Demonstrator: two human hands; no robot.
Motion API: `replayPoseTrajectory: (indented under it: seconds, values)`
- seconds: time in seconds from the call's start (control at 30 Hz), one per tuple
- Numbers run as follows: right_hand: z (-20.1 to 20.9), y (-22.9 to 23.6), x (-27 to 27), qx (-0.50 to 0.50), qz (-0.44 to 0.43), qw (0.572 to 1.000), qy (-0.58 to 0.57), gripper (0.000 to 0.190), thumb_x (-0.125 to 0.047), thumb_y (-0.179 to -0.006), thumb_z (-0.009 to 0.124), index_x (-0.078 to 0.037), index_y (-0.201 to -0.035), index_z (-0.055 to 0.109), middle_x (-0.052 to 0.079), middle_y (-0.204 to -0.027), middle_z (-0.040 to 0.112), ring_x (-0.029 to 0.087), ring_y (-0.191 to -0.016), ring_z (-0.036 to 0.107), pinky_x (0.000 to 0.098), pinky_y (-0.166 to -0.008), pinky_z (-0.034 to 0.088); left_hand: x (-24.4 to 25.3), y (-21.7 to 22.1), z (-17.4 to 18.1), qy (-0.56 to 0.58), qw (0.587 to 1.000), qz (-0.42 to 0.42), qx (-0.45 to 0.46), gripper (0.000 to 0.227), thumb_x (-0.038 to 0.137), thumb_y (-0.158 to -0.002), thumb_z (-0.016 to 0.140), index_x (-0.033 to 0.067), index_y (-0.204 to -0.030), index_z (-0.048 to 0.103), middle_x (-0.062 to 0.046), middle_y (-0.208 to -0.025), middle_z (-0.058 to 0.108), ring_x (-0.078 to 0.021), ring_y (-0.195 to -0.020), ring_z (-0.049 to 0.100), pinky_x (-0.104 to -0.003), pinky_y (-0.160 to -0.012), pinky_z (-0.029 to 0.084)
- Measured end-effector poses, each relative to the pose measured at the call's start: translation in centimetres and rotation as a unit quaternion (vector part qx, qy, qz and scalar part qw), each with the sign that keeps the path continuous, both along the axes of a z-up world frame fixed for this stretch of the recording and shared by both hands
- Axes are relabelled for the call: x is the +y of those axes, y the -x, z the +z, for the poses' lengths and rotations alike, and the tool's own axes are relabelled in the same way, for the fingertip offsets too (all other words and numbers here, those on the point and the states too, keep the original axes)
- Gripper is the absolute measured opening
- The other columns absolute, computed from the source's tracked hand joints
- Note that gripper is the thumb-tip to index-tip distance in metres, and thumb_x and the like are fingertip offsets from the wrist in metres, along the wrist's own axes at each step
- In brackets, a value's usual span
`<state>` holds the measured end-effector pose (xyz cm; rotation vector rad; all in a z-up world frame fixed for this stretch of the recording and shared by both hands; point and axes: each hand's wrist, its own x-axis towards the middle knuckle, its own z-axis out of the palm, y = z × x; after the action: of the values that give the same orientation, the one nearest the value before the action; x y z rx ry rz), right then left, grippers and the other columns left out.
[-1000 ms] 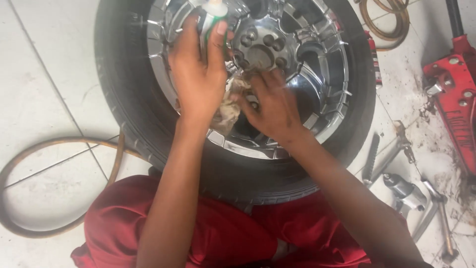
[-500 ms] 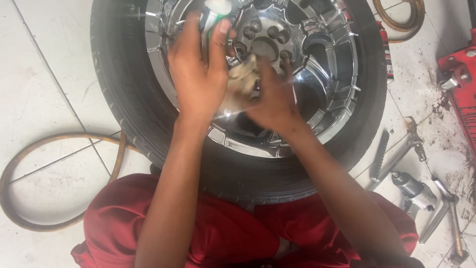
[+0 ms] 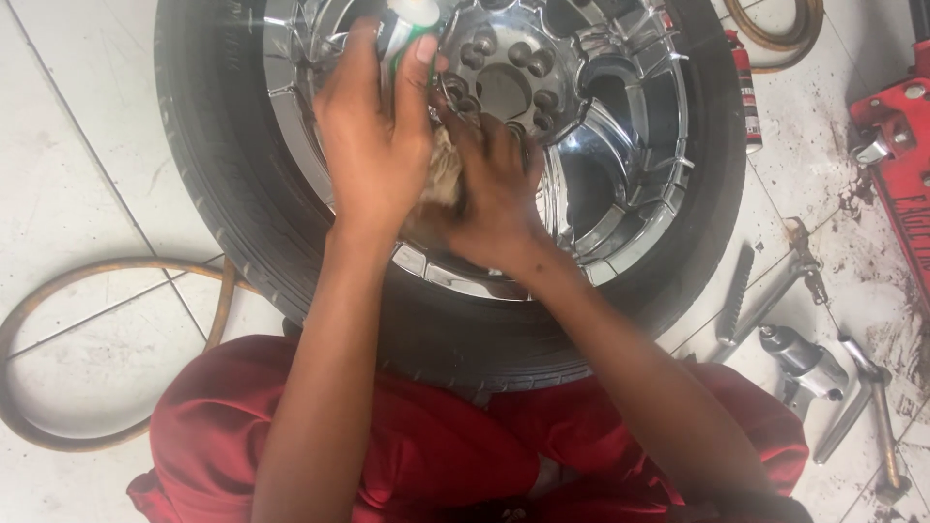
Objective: Cleaning and polishing a chrome car rim using a rag and polishing compound.
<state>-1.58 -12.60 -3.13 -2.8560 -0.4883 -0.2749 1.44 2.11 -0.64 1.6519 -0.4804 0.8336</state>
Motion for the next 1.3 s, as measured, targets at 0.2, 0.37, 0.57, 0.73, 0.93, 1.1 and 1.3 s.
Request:
replayPoseTrajectory:
  seconds: [0.2, 0.37, 0.57, 0.73, 0.93, 1.1, 1.3]
  values:
    - [-3.1, -0.6, -0.5, -0.033, 0.018, 0.995, -0.093, 0.104, -0.046, -0.082, 0.085, -0.015, -0.163, 0.027, 0.018, -0.156, 0.04, 0.04, -0.148, 0.038, 0.0557, -0.125, 0.024, 0.0, 0.0, 0.5, 0.019, 0.999, -0.016, 0.033, 0.016, 0.016, -0.117, 0.061, 0.0, -0.114, 0.06, -0.008, -0.092, 0.077, -0.0161, -0.074, 0.073, -0.031, -0.07, 0.055]
    - [-1.7, -0.4, 1.9, -0.038, -0.004, 0.997, -0.069, 0.128, -0.055, -0.061, 0.092, -0.005, -0.154, 0.021, 0.031, -0.145, 0.028, 0.053, -0.137, 0.025, 0.0643, -0.113, 0.017, -0.4, 0.4, 1.4, 0.013, 1.0, -0.018, 0.022, 0.016, 0.014, -0.116, 0.061, -0.0013, -0.118, 0.059, -0.007, -0.092, 0.076, -0.0163, -0.074, 0.072, -0.031, -0.069, 0.054]
    - [-1.2, -0.8, 3.2, -0.007, -0.062, 0.994, -0.084, 0.11, -0.05, -0.077, 0.082, -0.01, -0.16, 0.021, 0.025, -0.153, 0.029, 0.049, -0.142, 0.029, 0.0634, -0.121, 0.02, -0.3, 0.2, 0.0, -0.01, 1.0, -0.012, 0.005, 0.015, 0.014, -0.119, 0.062, -0.0015, -0.118, 0.059, -0.007, -0.092, 0.077, -0.0165, -0.076, 0.074, -0.03, -0.071, 0.055]
    - [-0.6, -2.0, 4.4, 0.003, -0.084, 0.996, -0.018, 0.12, -0.061, -0.063, 0.086, -0.004, -0.149, 0.023, 0.03, -0.144, 0.028, 0.054, -0.133, 0.026, 0.0739, -0.105, 0.017, -0.3, 0.2, 0.4, -0.008, 1.0, -0.007, 0.016, 0.016, 0.014, -0.119, 0.063, -0.0011, -0.115, 0.06, -0.009, -0.093, 0.077, -0.0169, -0.076, 0.074, -0.031, -0.072, 0.055]
    - [-0.8, -2.2, 2.3, 0.021, -0.057, 0.995, -0.081, 0.11, -0.047, -0.073, 0.082, -0.009, -0.16, 0.026, 0.026, -0.146, 0.036, 0.049, -0.138, 0.035, 0.0655, -0.12, 0.025, 0.2, -0.3, 0.2, 0.013, 0.999, 0.019, 0.032, 0.02, 0.014, -0.12, 0.062, -0.0033, -0.11, 0.059, -0.01, -0.089, 0.075, -0.0148, -0.079, 0.073, -0.03, -0.071, 0.055]
    - [-1.6, -1.5, -0.3, -0.045, 0.095, 0.988, -0.115, 0.121, -0.054, -0.061, 0.096, -0.007, -0.15, 0.028, 0.033, -0.15, 0.03, 0.054, -0.136, 0.033, 0.0603, -0.109, 0.032, 0.2, 0.0, 1.1, 0.088, 0.995, -0.028, 0.043, 0.019, 0.016, -0.116, 0.059, -0.0026, -0.116, 0.059, -0.009, -0.097, 0.073, -0.013, -0.085, 0.073, -0.029, -0.073, 0.057]
    - [-2.9, -2.3, -1.6, 0.037, 0.069, 0.979, -0.187, 0.12, -0.044, -0.078, 0.088, -0.018, -0.17, 0.017, 0.019, -0.16, 0.038, 0.042, -0.148, 0.043, 0.0543, -0.122, 0.039, 0.3, 0.0, 0.2, 0.066, 0.997, -0.01, 0.044, 0.02, 0.016, -0.12, 0.06, -0.0021, -0.111, 0.059, -0.008, -0.091, 0.075, -0.0112, -0.079, 0.069, -0.026, -0.071, 0.055]
